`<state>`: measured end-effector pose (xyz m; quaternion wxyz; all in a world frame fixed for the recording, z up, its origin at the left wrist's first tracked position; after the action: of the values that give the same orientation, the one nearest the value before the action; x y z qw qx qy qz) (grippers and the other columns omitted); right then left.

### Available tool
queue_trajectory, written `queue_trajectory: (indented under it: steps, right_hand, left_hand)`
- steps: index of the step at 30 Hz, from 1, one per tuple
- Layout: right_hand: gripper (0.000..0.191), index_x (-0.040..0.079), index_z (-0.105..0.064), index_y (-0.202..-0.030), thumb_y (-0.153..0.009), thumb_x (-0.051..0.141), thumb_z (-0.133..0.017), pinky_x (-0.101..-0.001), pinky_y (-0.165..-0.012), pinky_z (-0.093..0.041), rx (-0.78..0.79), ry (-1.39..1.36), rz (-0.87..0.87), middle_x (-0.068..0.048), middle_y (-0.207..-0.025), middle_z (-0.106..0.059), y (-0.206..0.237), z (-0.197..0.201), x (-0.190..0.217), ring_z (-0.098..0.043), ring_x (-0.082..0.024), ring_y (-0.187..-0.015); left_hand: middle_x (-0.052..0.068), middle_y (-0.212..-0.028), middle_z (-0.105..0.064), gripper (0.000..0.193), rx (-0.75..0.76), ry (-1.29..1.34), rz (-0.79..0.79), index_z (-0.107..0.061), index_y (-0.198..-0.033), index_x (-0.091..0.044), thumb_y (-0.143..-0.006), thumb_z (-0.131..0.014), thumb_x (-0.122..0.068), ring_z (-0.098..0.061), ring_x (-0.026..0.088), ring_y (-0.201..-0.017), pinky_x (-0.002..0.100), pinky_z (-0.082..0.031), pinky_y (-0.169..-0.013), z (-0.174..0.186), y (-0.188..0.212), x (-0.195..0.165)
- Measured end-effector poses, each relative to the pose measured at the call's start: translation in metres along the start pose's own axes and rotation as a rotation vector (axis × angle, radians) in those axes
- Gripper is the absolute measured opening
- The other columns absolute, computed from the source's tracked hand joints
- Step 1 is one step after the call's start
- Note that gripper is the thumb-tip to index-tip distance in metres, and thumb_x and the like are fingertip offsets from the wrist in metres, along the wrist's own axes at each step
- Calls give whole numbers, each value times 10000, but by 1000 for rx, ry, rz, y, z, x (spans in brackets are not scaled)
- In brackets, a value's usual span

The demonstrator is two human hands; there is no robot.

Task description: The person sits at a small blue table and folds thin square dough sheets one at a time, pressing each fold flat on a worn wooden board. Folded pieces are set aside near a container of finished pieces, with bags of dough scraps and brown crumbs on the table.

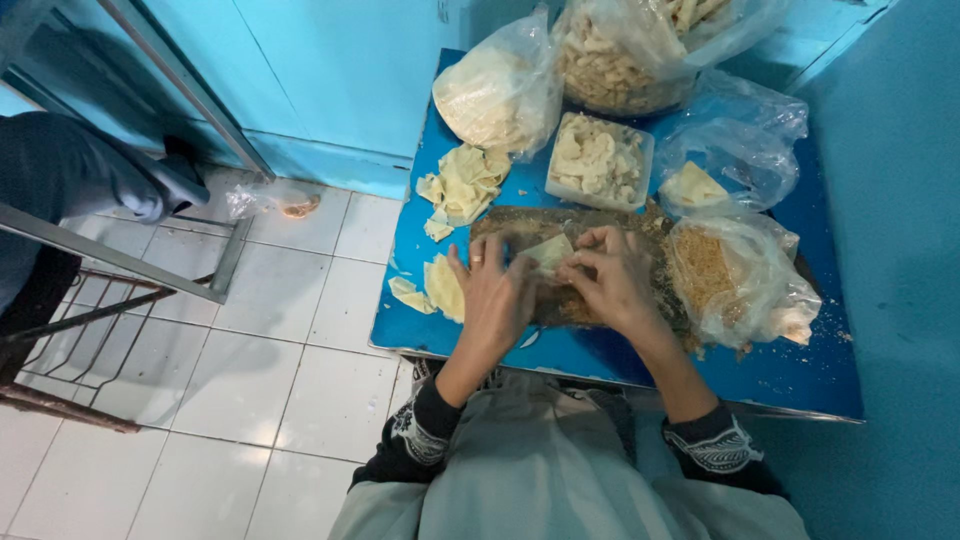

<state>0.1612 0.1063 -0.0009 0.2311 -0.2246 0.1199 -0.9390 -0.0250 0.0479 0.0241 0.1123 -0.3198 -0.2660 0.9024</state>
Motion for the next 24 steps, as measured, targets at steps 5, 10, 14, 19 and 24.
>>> queue_trajectory:
  steps: [5,10,14,19,24]
  right_hand:
    - [191,166,-814,-942,-872,343,-798,-532,-935,-364,-14,-16,-52,-49,-1169,-578,6,4,8,-499,-297,-1156]
    - [148,217,-818,-952,-847,319,-799,-551,-982,-347,-50,22,22,-47,-1186,-544,8,16,20,-488,-287,-1139]
    - [134,228,-817,-949,-826,281,-807,-546,-973,-345,-78,34,54,-47,-1205,-540,3,23,24,-484,-306,-1164]
    - [167,232,-817,-946,-791,293,-829,-535,-979,-358,-173,-11,12,-63,-1219,-542,13,24,29,-486,-308,-1183]
    - [157,205,-823,-943,-798,267,-824,-531,-978,-354,-161,56,-18,-46,-1278,-579,20,16,26,-494,-290,-1243]
  left_hand:
    - [111,-1344,-560,121,-65,-146,-23,-709,-892,-88,-789,-768,-112,-475,343,-1322,767,-192,-1142,14,17,-4]
    - [149,-1353,-540,144,-96,-114,-116,-746,-980,-95,-845,-734,-144,-456,357,-1316,762,-189,-1097,20,17,-8]
    - [164,-1346,-559,134,-35,-188,-228,-731,-917,-68,-818,-678,-142,-470,367,-1351,747,-202,-1153,-4,1,-13]
    - [140,-1250,-579,75,43,-101,-118,-714,-841,-69,-841,-657,-118,-488,375,-1275,758,-193,-1139,-22,-6,-2]
    - [173,-1266,-548,113,19,-38,-92,-732,-907,-66,-823,-675,-117,-461,400,-1284,734,-196,-1140,-15,-6,0]
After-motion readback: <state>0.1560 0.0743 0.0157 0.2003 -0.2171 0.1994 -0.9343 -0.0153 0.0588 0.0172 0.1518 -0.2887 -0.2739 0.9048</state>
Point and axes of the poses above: each hand's wrist, its own y-axis away from the middle knuckle, its own z-axis out of the back of the hand, x = y × z, the point moved 4 cm from there along -y, towards the middle knuckle
